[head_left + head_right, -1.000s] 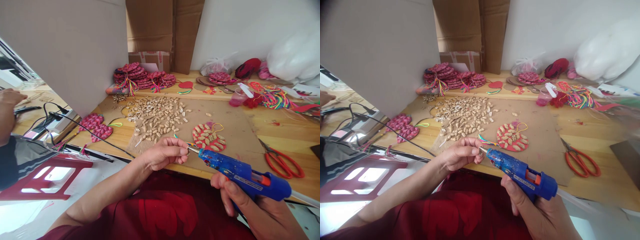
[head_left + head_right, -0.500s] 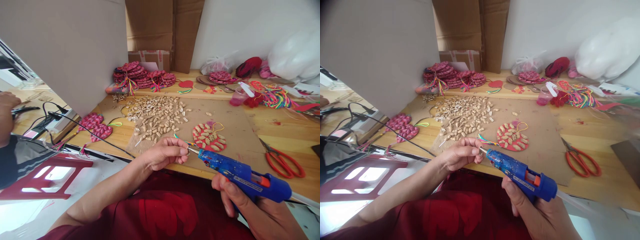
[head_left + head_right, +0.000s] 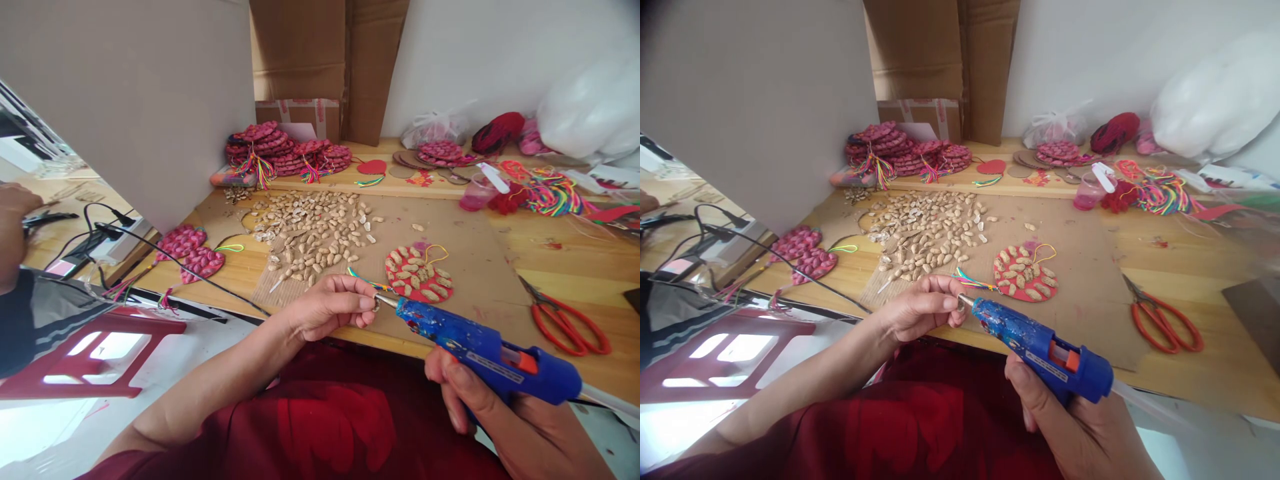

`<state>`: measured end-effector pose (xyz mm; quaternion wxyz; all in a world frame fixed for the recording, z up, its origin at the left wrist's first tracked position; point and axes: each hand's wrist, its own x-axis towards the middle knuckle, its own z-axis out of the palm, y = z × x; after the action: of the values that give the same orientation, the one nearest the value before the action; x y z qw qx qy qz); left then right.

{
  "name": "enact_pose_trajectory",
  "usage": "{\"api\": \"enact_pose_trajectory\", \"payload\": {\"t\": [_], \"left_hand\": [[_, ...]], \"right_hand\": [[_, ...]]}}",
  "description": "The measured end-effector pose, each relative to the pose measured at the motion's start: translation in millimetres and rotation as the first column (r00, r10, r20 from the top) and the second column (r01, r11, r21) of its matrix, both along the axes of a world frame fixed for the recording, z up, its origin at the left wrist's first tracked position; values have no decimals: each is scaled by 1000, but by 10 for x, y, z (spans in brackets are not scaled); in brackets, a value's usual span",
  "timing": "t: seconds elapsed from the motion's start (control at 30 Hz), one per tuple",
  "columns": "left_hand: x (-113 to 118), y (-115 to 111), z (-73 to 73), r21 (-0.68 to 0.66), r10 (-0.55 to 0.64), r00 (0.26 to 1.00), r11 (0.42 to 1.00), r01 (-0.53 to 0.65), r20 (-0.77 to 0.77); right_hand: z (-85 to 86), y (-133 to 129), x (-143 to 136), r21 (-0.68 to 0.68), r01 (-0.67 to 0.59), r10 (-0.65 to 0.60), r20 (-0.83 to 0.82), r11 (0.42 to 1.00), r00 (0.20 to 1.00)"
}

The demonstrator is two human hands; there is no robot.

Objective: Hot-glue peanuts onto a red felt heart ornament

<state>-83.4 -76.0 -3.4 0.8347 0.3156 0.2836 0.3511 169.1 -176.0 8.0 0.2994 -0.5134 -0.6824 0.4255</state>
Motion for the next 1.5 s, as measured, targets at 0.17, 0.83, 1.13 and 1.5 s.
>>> {"api": "enact_pose_trajectory", "payload": {"t": [0.17,0.83,1.13,1.5], "left_hand": [[-3,-2,14,9,-1,1000,1000,1,0],[-30,8,44,21,5,1000,1000,-5,-23],[-33,14,52,19,7,1000,1000,-7,-7],[-29,17,35,20,11,1000,1000,-10,-17]], "right_hand": [[8,0,-10,-3,11,-11,-4,1000,1000],[46,40,2,62,-35,32,48,997,998],[70,52,2,71,-43,39,65,997,997],[4,46,35,57,-47,43,58,997,997]]}}
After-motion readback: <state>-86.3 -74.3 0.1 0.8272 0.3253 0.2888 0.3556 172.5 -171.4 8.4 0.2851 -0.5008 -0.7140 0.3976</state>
